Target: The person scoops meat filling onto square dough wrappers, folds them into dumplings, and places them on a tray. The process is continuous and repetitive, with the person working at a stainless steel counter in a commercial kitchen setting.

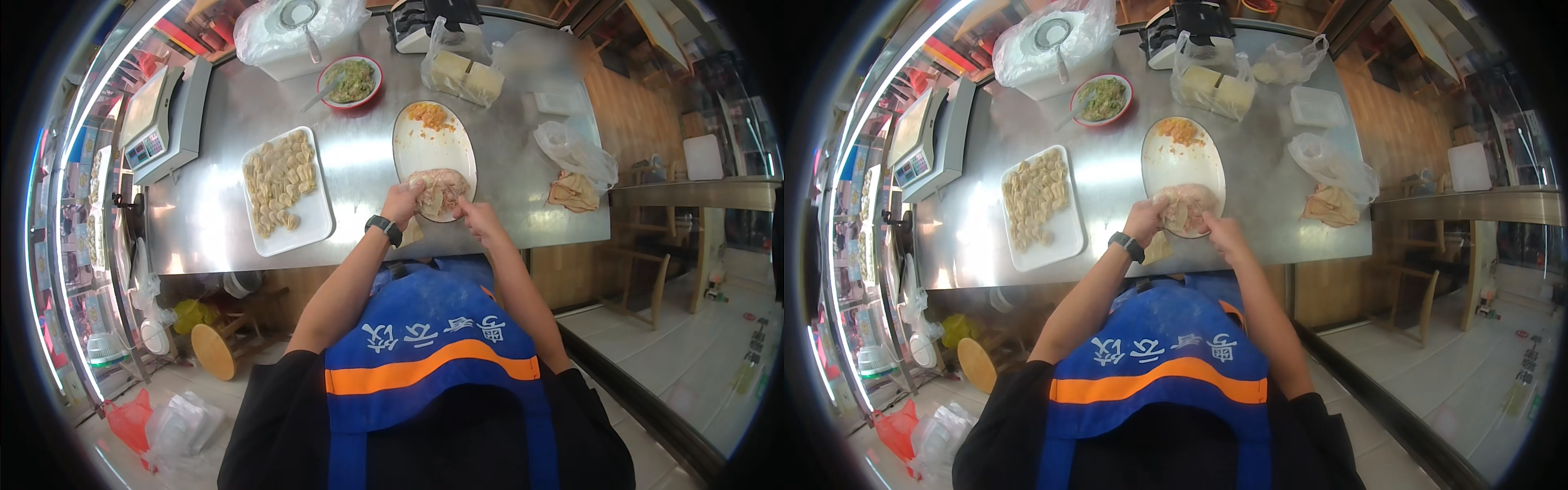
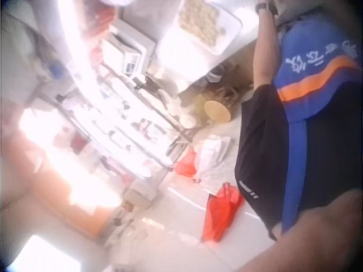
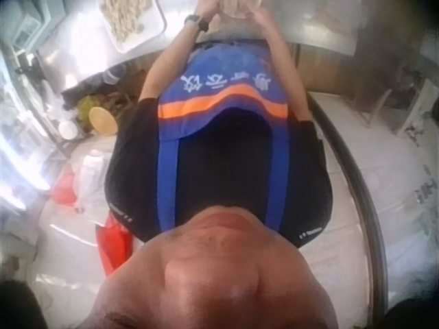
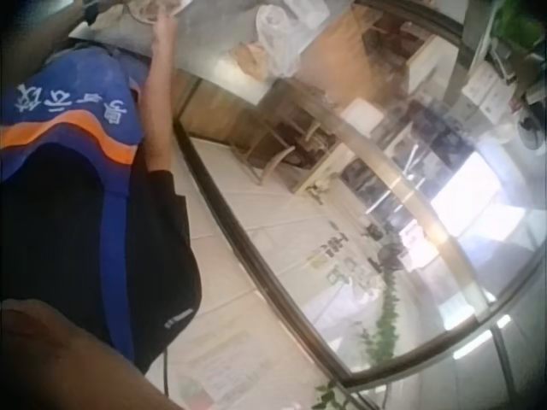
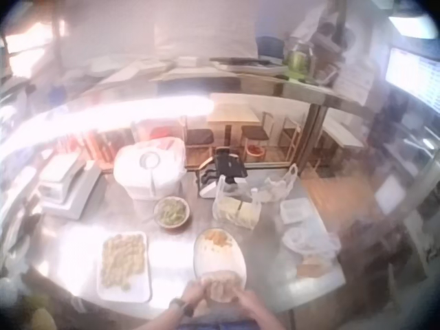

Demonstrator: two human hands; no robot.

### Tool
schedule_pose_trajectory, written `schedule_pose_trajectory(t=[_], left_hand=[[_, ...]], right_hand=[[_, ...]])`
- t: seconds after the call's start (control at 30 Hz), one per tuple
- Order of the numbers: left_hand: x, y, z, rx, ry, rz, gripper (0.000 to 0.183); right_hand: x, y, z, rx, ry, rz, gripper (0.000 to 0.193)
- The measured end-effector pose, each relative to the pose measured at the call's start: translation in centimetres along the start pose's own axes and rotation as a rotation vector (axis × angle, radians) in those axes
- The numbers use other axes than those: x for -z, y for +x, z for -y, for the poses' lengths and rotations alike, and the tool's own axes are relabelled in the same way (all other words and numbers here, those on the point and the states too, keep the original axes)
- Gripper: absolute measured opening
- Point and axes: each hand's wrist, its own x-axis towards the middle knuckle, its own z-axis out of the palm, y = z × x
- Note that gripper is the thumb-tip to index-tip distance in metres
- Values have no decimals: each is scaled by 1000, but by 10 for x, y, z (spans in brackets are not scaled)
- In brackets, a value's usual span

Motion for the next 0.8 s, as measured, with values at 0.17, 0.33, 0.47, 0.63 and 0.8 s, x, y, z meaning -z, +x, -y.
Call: schedule_pose_trajectory(t=[0.17,0.33,0.47,0.63,0.8], left_hand=[[1,2,-6,87,-372,126,40],[-2,-3,-7,118,-213,27,41],[-6,7,-1,96,16,-14,40],[-6,6,0,84,-158,48,40],[-7,-5,-6,79,-341,112,40]], right_hand=[[18,-6,4,-142,168,121,48],[-1,-25,24,46,-39,101,50],[-7,30,-25,543,-272,-180,53],[11,25,-30,204,-205,-160,52],[7,-12,-8,322,-102,-107,50]])
